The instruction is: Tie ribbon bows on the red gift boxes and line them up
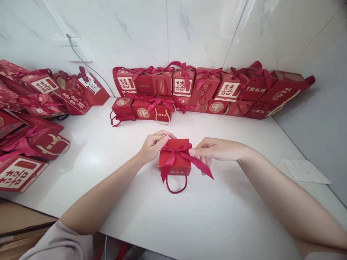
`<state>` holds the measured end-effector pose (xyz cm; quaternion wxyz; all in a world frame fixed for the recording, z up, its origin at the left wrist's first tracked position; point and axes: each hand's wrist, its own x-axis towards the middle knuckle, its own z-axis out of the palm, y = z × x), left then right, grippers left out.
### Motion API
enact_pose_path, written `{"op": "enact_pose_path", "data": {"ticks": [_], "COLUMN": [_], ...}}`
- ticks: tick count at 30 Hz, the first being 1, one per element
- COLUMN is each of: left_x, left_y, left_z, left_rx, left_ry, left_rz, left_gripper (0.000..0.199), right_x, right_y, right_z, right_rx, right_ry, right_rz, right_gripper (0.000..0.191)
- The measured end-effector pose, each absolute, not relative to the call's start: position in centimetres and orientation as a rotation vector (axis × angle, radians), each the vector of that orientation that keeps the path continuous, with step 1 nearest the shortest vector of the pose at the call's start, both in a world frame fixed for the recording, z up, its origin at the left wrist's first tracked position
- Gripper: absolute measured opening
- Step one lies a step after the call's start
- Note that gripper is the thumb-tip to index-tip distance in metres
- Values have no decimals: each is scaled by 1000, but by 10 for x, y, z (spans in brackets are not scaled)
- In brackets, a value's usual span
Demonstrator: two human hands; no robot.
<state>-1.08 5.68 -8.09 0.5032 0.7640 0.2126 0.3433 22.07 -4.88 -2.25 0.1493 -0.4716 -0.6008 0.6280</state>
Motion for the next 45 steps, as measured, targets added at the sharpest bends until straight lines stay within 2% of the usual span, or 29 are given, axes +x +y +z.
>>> {"op": "enact_pose_path", "data": {"ticks": [6,18,22,25,28,32,36,40,43,45], "left_x": [-11,-12,-12,-12,-13,-14,-14,-16,-23,-31], "left_y": [57,60,58,58,57,54,51,48,41,34], "left_z": [-83,-81,-79,-78,-75,-70,-64,-51,-28,-10], "left_rx": [1882,1996,1964,1878,1784,1868,2009,2101,2233,2340], "left_ry": [502,521,520,513,493,478,460,500,755,1037], "left_rz": [852,801,770,722,657,612,550,506,612,495], "left_gripper": [37,41,40,38,38,33,39,32,30,33], "right_x": [213,219,232,248,258,246,224,217,219,220], "right_y": [-45,-46,-44,-43,-43,-44,-45,-42,-39,-37], "right_z": [-34,-32,-30,-27,-23,-18,-22,-34,-40,-42], "right_rx": [-1204,-1344,-1373,-1450,-1617,-1530,-1294,-1207,-1159,-1121], "right_ry": [-1687,-1853,-1917,-2019,-2023,-1697,-1582,-1567,-1503,-1478], "right_rz": [1792,1595,1738,1832,1592,1355,1553,1727,1800,1846], "right_gripper": [44,39,33,22,18,31,37,36,35,35]}}
